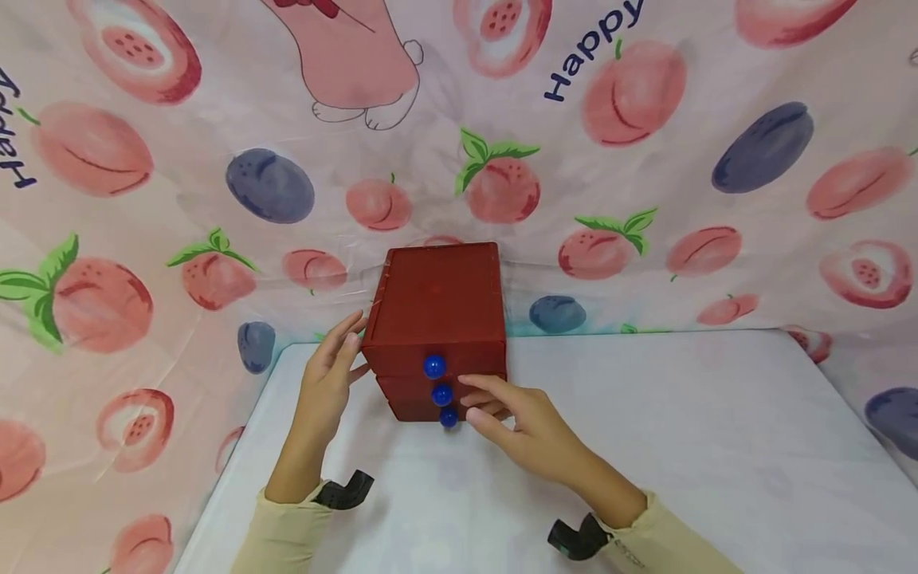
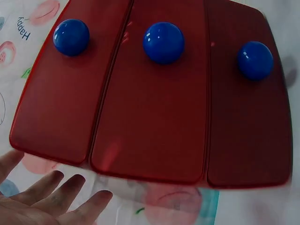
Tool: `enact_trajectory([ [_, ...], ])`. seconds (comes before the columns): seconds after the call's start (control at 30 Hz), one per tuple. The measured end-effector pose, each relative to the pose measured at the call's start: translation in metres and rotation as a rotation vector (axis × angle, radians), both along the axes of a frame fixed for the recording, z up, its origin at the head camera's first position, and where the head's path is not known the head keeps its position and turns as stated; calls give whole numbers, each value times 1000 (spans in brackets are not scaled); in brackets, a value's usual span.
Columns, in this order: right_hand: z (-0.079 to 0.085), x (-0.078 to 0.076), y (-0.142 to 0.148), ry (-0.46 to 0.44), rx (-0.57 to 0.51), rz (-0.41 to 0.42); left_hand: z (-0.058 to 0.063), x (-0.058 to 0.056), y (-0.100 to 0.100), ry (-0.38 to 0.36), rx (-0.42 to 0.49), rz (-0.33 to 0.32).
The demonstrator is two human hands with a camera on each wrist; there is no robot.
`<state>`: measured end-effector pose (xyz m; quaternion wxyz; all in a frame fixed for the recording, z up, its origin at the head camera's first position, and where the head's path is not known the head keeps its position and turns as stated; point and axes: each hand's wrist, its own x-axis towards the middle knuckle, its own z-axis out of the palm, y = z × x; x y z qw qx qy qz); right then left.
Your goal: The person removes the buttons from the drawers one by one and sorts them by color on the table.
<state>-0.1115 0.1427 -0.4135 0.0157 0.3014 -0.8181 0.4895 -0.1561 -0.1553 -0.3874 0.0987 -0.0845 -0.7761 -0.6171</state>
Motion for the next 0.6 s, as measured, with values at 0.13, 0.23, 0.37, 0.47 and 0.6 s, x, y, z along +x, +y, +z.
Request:
enact_trajectory([
  [0.13, 6, -8, -15, 9, -28, 1, -2, -6, 6, -21, 18, 1],
  [0.23, 10, -16, -24, 7, -50, 4, -4, -8, 9, -41, 24, 4],
  [0.37, 11, -26, -33, -12, -46, -7, -7, -10, 10, -64, 38, 2],
  [0.47, 9, -31, -39, -32, -47, -17, -10, -13, 10, -84, 52, -15],
  [0.6, 6, -36, -49, -61, -81, -54, -13, -15, 11, -106, 63, -37],
])
